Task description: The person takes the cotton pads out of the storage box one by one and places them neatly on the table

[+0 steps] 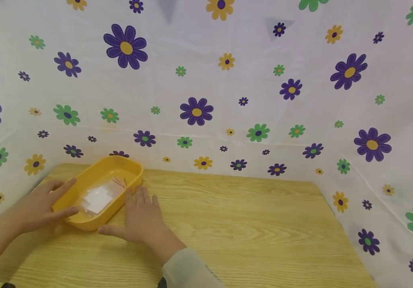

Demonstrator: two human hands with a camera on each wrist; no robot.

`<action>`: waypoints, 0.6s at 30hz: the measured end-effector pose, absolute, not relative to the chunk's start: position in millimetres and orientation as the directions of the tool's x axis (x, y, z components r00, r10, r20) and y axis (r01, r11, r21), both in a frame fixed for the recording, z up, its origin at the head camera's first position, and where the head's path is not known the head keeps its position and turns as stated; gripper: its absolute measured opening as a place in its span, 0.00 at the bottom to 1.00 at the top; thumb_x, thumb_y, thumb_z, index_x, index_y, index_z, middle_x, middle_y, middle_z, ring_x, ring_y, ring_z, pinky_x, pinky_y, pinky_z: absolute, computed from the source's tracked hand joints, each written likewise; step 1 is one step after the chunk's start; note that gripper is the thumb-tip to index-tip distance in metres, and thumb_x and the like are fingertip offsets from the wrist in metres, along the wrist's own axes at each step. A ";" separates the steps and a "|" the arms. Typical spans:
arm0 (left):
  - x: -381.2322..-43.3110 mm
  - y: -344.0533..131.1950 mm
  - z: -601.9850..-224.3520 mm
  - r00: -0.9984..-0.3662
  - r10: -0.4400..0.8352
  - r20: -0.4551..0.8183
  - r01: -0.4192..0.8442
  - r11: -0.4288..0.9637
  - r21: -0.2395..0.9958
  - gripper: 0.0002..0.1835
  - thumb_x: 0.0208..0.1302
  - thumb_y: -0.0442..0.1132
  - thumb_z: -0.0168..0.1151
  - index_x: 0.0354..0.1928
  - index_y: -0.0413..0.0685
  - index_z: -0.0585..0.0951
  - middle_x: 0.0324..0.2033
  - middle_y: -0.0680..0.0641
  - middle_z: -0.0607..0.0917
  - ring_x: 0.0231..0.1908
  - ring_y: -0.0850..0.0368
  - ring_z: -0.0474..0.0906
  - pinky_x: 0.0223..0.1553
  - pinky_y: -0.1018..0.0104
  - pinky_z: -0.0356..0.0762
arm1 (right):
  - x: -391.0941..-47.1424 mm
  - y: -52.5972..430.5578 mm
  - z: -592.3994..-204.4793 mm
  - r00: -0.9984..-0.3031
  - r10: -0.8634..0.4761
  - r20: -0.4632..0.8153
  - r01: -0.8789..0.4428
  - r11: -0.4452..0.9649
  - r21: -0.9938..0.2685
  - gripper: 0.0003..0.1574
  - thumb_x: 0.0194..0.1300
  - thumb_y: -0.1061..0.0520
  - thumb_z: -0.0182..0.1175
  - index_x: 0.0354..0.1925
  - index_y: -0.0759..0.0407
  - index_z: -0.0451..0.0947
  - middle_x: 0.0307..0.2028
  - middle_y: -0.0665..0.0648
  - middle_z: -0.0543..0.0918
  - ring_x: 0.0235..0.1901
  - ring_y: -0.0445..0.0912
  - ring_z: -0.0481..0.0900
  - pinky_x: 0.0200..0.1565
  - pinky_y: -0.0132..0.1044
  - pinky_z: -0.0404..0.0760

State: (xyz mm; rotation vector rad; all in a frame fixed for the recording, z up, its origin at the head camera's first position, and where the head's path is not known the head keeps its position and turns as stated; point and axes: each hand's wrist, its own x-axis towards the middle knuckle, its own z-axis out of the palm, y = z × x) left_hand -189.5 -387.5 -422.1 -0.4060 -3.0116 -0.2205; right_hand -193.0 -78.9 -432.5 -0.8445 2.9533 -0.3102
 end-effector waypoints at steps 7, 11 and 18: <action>-188.9 -387.1 -423.5 -0.922 0.331 0.202 0.348 0.936 0.057 0.53 0.57 0.70 0.63 0.74 0.40 0.64 0.68 0.33 0.67 0.61 0.28 0.68 0.58 0.29 0.67 | -192.8 -76.2 -430.6 -0.889 -0.458 0.009 -0.439 0.846 -0.304 0.83 0.44 0.04 0.37 0.80 0.55 0.36 0.80 0.59 0.40 0.79 0.52 0.40 0.75 0.53 0.50; -189.5 -388.9 -430.2 -0.935 0.323 0.145 0.337 0.938 0.083 0.54 0.60 0.69 0.60 0.77 0.40 0.56 0.79 0.38 0.42 0.67 0.23 0.57 0.61 0.25 0.61 | -191.6 -78.6 -432.0 -0.895 -0.445 -0.009 -0.417 0.846 -0.333 0.85 0.42 0.04 0.39 0.80 0.55 0.34 0.80 0.58 0.38 0.79 0.51 0.39 0.75 0.54 0.51; -185.0 -374.7 -439.7 -0.950 0.305 0.065 0.312 0.930 0.192 0.58 0.64 0.67 0.58 0.79 0.41 0.41 0.79 0.38 0.40 0.71 0.21 0.47 0.65 0.25 0.53 | -188.9 -77.8 -433.9 -0.902 -0.430 -0.031 -0.393 0.851 -0.349 0.85 0.42 0.04 0.41 0.80 0.56 0.35 0.80 0.58 0.38 0.79 0.49 0.38 0.75 0.54 0.52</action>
